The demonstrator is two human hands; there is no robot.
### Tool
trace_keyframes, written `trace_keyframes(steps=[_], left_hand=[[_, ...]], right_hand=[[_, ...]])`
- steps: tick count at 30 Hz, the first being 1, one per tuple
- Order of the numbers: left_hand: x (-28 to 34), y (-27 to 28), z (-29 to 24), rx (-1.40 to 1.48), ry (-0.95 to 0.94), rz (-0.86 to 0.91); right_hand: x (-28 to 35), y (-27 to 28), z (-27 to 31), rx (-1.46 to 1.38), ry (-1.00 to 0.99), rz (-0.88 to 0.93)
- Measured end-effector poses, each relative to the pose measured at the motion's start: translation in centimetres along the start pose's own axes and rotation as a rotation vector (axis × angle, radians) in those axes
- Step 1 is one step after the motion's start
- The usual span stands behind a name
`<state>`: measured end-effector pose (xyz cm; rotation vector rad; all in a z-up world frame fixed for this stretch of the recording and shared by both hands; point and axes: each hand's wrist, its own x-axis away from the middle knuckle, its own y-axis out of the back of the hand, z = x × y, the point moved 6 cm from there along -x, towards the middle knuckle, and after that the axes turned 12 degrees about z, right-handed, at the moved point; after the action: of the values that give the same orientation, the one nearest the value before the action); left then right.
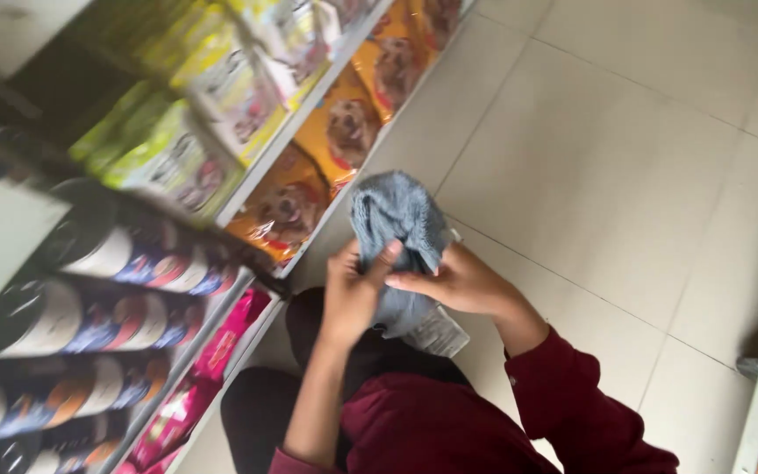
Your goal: Wiping down pet food pouches with a cloth and organizing them neatly on grocery store shelves.
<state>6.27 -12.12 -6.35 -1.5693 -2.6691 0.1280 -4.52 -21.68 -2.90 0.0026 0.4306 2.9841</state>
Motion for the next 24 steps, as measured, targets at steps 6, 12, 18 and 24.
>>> trace_keyframes(steps=[6, 12, 18, 24], left_hand=[[-1.5, -5.0, 8.1, -0.131, 0.254, 0.201], [1.3, -2.0, 18.9, 0.007, 0.636, 0.121], [2.7, 0.0, 18.0, 0.652, 0.715, -0.143], [3.8, 0.0, 18.3, 0.67, 0.917, -0.261]], right_hand=[[3.1, 3.4, -12.2, -0.107, -0.134, -0.28], [3.0, 1.1, -30.8, 0.243, -0.521, -0.374], [0.5, -11.6, -37.4, 0.951, -0.435, 0.205], [1.0, -18.3, -44.8, 1.336, -0.382, 0.286]])
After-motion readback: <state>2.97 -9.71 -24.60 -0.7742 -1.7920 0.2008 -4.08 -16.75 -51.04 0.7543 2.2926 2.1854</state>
